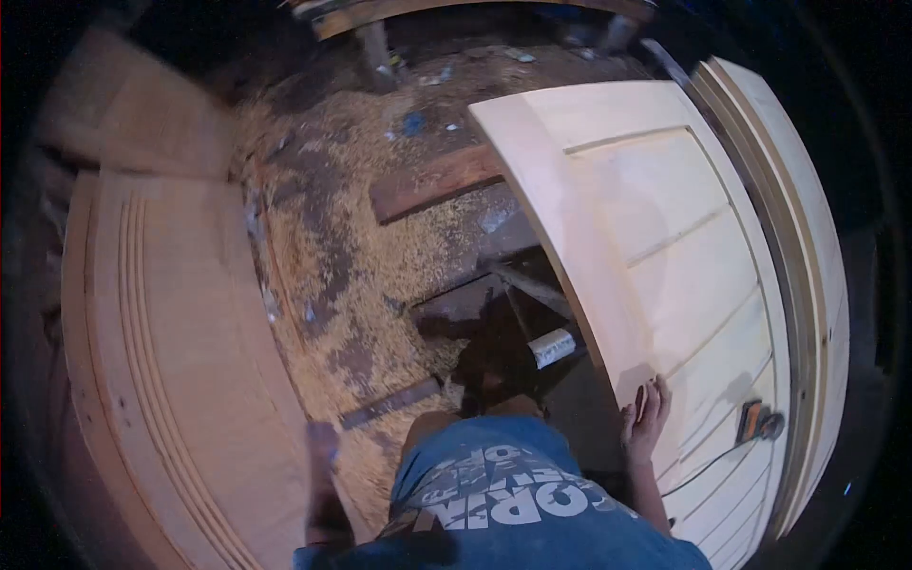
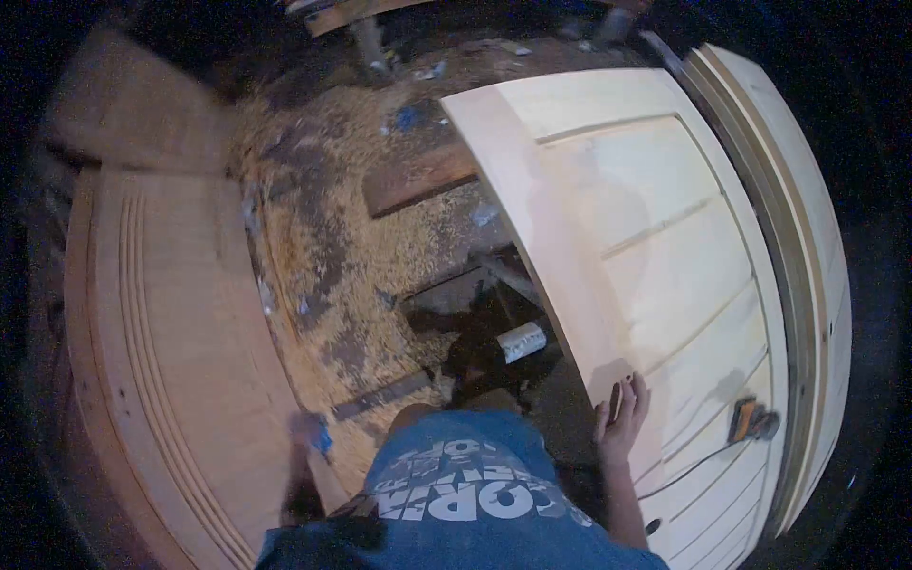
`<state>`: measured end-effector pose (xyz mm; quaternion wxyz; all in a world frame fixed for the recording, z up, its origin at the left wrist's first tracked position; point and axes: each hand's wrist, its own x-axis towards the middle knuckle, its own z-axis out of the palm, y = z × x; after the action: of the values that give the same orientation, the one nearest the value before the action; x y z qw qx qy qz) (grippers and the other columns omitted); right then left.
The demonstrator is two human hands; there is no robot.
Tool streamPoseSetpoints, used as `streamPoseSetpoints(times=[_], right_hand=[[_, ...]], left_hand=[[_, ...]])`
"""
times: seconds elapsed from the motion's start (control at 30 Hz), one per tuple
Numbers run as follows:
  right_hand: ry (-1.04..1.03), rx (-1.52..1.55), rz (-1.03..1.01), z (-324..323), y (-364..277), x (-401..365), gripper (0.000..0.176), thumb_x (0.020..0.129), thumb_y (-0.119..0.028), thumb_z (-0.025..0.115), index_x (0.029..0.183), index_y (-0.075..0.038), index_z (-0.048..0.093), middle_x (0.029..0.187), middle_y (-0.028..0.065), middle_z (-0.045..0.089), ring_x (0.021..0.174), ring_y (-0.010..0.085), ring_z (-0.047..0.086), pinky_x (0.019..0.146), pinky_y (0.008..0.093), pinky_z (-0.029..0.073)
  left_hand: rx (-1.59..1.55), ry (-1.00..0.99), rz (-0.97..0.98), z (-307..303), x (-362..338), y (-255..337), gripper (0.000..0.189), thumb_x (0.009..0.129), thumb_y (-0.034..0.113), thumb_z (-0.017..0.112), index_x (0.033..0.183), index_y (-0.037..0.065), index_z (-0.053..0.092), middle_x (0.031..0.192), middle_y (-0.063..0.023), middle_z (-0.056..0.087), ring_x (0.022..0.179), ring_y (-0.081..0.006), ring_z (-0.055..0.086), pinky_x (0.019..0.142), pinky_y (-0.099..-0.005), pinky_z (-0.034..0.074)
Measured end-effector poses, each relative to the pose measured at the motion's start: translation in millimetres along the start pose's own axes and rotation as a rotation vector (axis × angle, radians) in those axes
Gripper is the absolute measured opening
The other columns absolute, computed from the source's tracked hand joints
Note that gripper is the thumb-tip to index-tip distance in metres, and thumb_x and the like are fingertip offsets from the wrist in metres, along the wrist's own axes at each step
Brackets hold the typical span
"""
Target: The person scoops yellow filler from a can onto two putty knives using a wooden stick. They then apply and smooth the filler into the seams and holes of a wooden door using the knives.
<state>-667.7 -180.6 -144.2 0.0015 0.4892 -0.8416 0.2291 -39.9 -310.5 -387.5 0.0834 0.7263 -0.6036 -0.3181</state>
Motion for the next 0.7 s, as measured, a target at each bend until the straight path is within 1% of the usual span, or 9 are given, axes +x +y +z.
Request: streamPoseSetpoints(times=[0.07, 0.13, 0.17, 0.27, 0.4, 0.5, 0.53, 0.63, 0.7], right_hand=[[0.006, -0.1, 0.012, -6.7, -26.7, 3.3, 0.044, 0.085, -0.016, 0.054, 0.125, -0.001, 0.044, 0.134, 0.0227, 0.039, 0.126, 0.0383, 0.036, 0.108, 0.0497, 0.022], [-0.008, -0.081, 0.069, -7.6, -33.4, 5.8, 0.052, 0.085, -0.019, 0.055, 0.132, -0.002, 0.04, 0.138, 0.022, 0.036, 0.13, 0.0385, 0.031, 0.109, 0.0497, 0.018], [-0.066, -0.148, 0.109, -11.4, -46.0, 12.7, 0.056, 0.085, -0.021, 0.055, 0.134, -0.003, 0.037, 0.14, 0.0219, 0.032, 0.132, 0.0384, 0.027, 0.11, 0.0498, 0.016], [-0.238, -0.269, 0.208, -9.5, -78.5, 51.0, 0.065, 0.086, -0.026, 0.055, 0.141, -0.004, 0.027, 0.146, 0.0215, 0.022, 0.137, 0.038, 0.016, 0.111, 0.0504, 0.01], [-0.316, -0.162, 0.191, 61.5, -147.5, 146.2, 0.075, 0.086, -0.034, 0.056, 0.144, -0.004, 0.019, 0.15, 0.0206, 0.009, 0.139, 0.0377, 0.006, 0.111, 0.0522, 0.006], [-0.229, -0.254, 0.092, 127.3, -206.7, 236.5, 0.079, 0.089, -0.047, 0.047, 0.141, 0.005, 0.018, 0.148, 0.0255, 0.01, 0.139, 0.0385, 0.007, 0.11, 0.0526, 0.008], [-0.18, -0.237, 0.105, 146.5, -222.5, 264.9, 0.08, 0.089, -0.048, 0.046, 0.14, 0.007, 0.018, 0.147, 0.0279, 0.011, 0.138, 0.0395, 0.007, 0.11, 0.0528, 0.009], [-0.057, -0.27, 0.178, 194.0, -265.5, 350.1, 0.079, 0.089, -0.047, 0.047, 0.139, 0.008, 0.02, 0.144, 0.0323, 0.014, 0.137, 0.0438, 0.01, 0.11, 0.0529, 0.01], [0.037, -0.193, 0.203, 227.9, -294.0, 403.2, 0.077, 0.088, -0.046, 0.05, 0.136, 0.009, 0.025, 0.143, 0.0341, 0.016, 0.135, 0.0473, 0.012, 0.109, 0.0534, 0.012]], left_hand=[[0.03, -0.295, -0.147, 9.4, -19.6, -4.9, 0.023, 0.089, 0.027, 0.051, 0.08, 0.006, 0.053, 0.064, -0.0042, 0.051, 0.058, -0.0165, 0.051, 0.051, -0.0322, 0.042], [-0.172, -0.468, -0.352, 19.3, -26.7, 15.8, 0.022, 0.088, 0.026, 0.052, 0.079, 0.006, 0.052, 0.063, -0.0039, 0.05, 0.056, -0.0163, 0.051, 0.049, -0.0316, 0.041], [-0.258, -0.527, -0.455, 22.9, -26.5, 27.8, 0.022, 0.088, 0.025, 0.053, 0.078, 0.006, 0.052, 0.063, -0.0038, 0.05, 0.056, -0.0162, 0.051, 0.048, -0.0312, 0.041], [-0.403, -0.61, -0.553, 23.9, 5.0, 58.6, 0.02, 0.087, 0.023, 0.054, 0.077, 0.005, 0.052, 0.061, -0.0035, 0.048, 0.054, -0.0158, 0.051, 0.045, -0.0302, 0.04], [-0.505, -0.573, -0.522, -8.3, 88.8, 99.2, 0.019, 0.086, 0.019, 0.056, 0.074, 0.005, 0.051, 0.06, -0.003, 0.047, 0.051, -0.0153, 0.051, 0.04, -0.0289, 0.039], [-0.55, -0.511, -0.382, -39.5, 178.2, 129.6, 0.019, 0.086, 0.017, 0.057, 0.073, 0.005, 0.05, 0.058, -0.0027, 0.046, 0.049, -0.0149, 0.051, 0.037, -0.0279, 0.038], [-0.642, -0.44, -0.539, -48.7, 212.3, 142.0, 0.018, 0.086, 0.018, 0.057, 0.075, 0.005, 0.051, 0.059, -0.0035, 0.046, 0.047, -0.0155, 0.051, 0.036, -0.0282, 0.038], [-0.86, -0.18, -0.507, -56.3, 320.9, 122.5, 0.016, 0.085, 0.018, 0.059, 0.083, 0.005, 0.05, 0.06, -0.0052, 0.047, 0.044, -0.0166, 0.05, 0.036, -0.0291, 0.039], [-0.827, -0.136, -0.53, -81.0, 378.6, 114.7, 0.016, 0.086, 0.019, 0.057, 0.085, 0.004, 0.051, 0.063, -0.0064, 0.048, 0.048, -0.0181, 0.051, 0.04, -0.0314, 0.041]])
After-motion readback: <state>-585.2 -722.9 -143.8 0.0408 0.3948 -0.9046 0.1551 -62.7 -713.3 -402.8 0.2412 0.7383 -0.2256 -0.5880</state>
